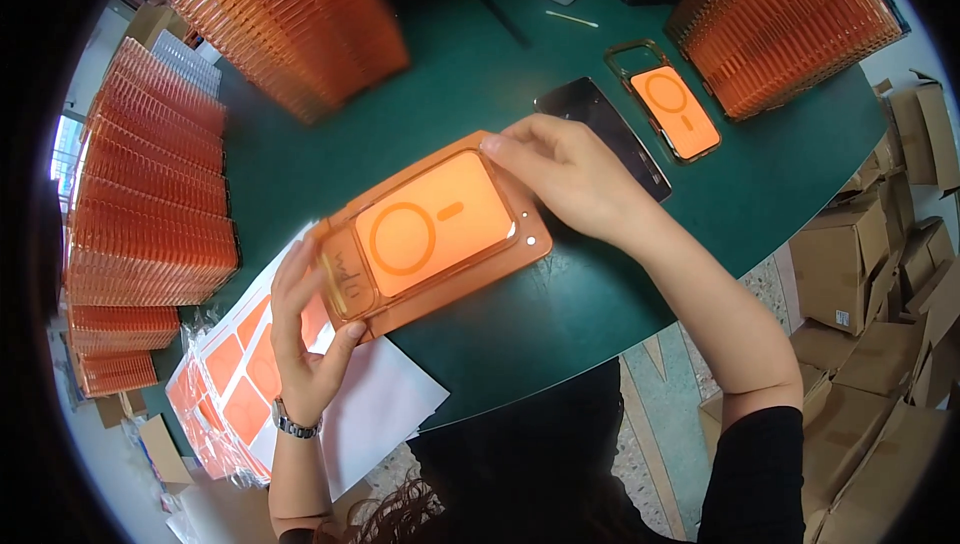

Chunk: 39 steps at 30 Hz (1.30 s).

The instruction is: Peeling stickers and applying them into clear phone case shells using a specialized placement jig.

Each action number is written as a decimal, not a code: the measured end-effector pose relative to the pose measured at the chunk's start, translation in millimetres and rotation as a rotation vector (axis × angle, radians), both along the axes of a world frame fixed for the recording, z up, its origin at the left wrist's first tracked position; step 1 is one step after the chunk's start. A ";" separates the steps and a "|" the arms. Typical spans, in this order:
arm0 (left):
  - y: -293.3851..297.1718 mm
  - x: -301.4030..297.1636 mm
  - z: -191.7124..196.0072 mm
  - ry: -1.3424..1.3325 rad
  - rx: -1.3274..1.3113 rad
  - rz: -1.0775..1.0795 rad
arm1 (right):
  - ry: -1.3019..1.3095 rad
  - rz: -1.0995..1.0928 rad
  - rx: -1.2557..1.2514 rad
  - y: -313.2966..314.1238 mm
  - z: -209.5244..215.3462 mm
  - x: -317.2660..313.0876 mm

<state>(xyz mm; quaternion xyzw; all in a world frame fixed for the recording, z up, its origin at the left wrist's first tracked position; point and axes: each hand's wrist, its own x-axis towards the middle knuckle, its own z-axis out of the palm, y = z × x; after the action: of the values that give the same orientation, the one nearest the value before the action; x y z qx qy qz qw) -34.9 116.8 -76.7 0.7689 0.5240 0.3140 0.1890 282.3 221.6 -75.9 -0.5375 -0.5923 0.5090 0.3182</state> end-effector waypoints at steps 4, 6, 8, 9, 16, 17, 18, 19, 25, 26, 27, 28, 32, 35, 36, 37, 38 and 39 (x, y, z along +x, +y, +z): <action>-6.3 -0.7 -1.2 -0.172 -0.074 0.050 | 0.004 0.016 -0.246 10.0 9.1 -6.4; -7.6 3.3 -4.2 -0.177 -0.089 0.156 | 0.010 0.021 -0.237 12.1 5.9 -7.0; -7.0 4.2 -2.7 -0.184 -0.105 0.262 | 0.019 0.017 -0.290 12.5 9.1 -7.8; -6.6 2.9 3.8 -0.277 -0.327 0.271 | 0.015 0.018 -0.290 11.8 9.0 -7.9; -2.8 6.6 11.8 -0.476 -0.525 0.240 | -0.085 0.079 -0.112 10.5 8.3 5.7; -3.1 6.2 12.9 -0.438 -0.526 0.258 | -0.153 0.132 0.105 9.8 6.0 10.2; -2.8 4.1 11.7 -0.441 -0.527 0.263 | -0.154 0.137 0.104 7.6 9.3 12.7; -3.0 1.8 10.9 -0.396 -0.496 0.237 | -0.277 0.309 0.250 3.5 17.3 15.6; 4.2 -7.2 9.3 -0.168 -0.442 0.122 | -0.497 0.456 0.313 2.3 32.6 18.8; 6.1 -9.7 8.4 -0.018 -0.352 0.074 | -0.526 0.477 0.362 2.6 34.6 19.1; 8.6 -8.9 12.3 0.049 -0.268 0.060 | -0.558 0.496 0.412 3.2 37.0 19.3; 13.3 -5.9 15.9 0.102 -0.181 0.032 | -0.583 0.476 0.414 3.0 38.9 19.5; 25.9 -6.3 24.4 0.278 0.018 -0.147 | -0.364 0.617 0.750 6.2 32.7 -4.8; 37.1 -9.6 13.0 0.265 0.168 -0.215 | -0.294 0.710 0.761 9.4 21.9 -19.1; 41.4 -10.4 9.6 0.242 0.199 -0.249 | -0.313 0.701 0.760 9.7 24.8 -15.4; 44.8 -10.1 10.7 0.197 0.318 -0.251 | -0.216 0.685 0.701 9.4 26.5 -16.6; 45.9 -6.3 12.6 0.193 0.315 -0.248 | -0.119 0.668 0.640 9.0 28.3 -18.3; 46.3 0.4 17.0 0.025 0.299 -0.194 | -0.072 0.621 0.631 7.7 33.6 -14.7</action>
<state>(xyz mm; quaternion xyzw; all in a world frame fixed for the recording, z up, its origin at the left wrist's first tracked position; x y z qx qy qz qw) -34.5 163.1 -59.7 0.8393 0.3970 0.3591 0.0954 267.6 229.3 -42.3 -0.2281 -0.8628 0.3554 0.2779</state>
